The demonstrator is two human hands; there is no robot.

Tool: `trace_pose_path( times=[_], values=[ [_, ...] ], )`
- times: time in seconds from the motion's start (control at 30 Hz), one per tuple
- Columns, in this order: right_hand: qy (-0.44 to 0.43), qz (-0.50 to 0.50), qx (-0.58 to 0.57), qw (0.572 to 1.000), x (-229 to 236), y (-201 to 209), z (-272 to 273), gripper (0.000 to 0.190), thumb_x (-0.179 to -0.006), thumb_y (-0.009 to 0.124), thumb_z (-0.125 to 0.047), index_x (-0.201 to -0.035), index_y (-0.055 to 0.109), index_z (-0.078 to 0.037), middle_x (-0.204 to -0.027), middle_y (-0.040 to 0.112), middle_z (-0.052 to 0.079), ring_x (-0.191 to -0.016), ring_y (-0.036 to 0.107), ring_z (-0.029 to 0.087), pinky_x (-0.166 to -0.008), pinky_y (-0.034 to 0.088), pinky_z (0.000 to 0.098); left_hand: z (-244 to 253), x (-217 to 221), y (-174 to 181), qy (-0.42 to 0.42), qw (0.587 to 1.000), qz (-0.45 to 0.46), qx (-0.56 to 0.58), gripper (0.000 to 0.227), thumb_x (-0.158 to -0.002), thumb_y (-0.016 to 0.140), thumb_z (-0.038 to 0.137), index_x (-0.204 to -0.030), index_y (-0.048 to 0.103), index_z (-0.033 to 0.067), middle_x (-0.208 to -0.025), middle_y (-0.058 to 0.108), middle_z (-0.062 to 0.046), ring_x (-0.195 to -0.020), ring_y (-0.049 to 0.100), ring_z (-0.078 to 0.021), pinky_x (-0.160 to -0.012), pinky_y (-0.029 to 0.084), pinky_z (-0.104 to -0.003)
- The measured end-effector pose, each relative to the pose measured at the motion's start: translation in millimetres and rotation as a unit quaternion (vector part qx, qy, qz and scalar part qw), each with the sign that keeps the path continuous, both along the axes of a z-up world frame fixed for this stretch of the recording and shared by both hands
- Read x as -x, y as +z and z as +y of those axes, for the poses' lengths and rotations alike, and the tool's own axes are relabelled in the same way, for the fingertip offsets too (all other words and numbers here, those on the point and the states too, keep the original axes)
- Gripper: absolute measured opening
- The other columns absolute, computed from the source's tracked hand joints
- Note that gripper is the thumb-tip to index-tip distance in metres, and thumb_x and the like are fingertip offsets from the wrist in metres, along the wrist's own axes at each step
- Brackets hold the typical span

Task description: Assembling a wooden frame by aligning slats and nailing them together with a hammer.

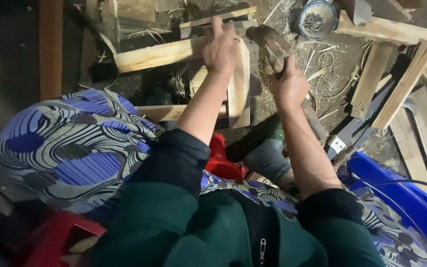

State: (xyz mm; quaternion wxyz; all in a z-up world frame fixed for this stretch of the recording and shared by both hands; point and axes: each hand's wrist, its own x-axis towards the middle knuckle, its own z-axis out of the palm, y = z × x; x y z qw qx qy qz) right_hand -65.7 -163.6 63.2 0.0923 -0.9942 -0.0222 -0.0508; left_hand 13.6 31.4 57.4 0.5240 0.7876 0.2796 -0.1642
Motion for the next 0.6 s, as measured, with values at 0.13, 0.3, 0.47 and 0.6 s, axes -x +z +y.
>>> trace_pose_path(
  times=[0.13, 0.3, 0.47, 0.6],
  values=[
    [-0.017, -0.001, 0.008, 1.0, 0.1, -5.4, -0.5, 0.019, -0.094, 0.071, -0.021, -0.098, 0.053, -0.014, -0.072, 0.066, 0.002, -0.055, 0.06, 0.014, -0.04, 0.049, 0.0337, -2.4, 10.2, -38.2, -0.066, 0.984, 0.014, -0.164, 0.068, -0.094, 0.026, 0.051, -0.157, 0.032, 0.0246, -0.109, 0.048, -0.002, -0.04, 0.042, -0.0028, -0.03, 0.03, -0.02],
    [-0.028, 0.009, -0.019, 0.999, -1.4, 10.3, 6.2, 0.015, -0.097, 0.068, -0.021, -0.099, 0.055, -0.015, -0.075, 0.069, 0.003, -0.056, 0.061, 0.015, -0.041, 0.05, 0.0352, -0.6, 9.1, -31.0, -0.196, 0.93, -0.032, -0.31, 0.05, -0.104, 0.052, 0.004, -0.151, 0.048, 0.0235, -0.142, 0.048, -0.008, -0.047, 0.048, -0.0057, -0.026, 0.039, -0.018],
    [-0.039, 0.004, -0.14, 0.989, -7.0, 51.6, 11.2, 0.017, -0.098, 0.074, -0.021, -0.107, 0.06, -0.016, -0.091, 0.073, 0.003, -0.07, 0.066, 0.013, -0.059, 0.063, 0.032, 0.9, -3.9, 15.2, 0.078, 0.992, 0.096, 0.002, 0.052, -0.099, 0.017, 0.054, -0.118, 0.045, 0.0148, -0.061, 0.051, -0.001, -0.043, 0.049, -0.0161, -0.031, 0.032, -0.028],
    [-0.069, 0.03, -0.461, 0.884, -9.6, 71.7, 11.7, 0.031, -0.114, 0.052, -0.002, -0.143, 0.056, -0.014, -0.084, 0.061, -0.001, -0.065, 0.056, 0.005, -0.054, 0.054, 0.0166, 1.2, 1.1, -4.8, 0.085, 0.995, 0.049, 0.027, 0.046, -0.1, 0.023, 0.051, -0.116, 0.047, 0.0153, -0.056, 0.046, 0.0, -0.036, 0.043, -0.0154, -0.028, 0.027, -0.032]
  ],
)
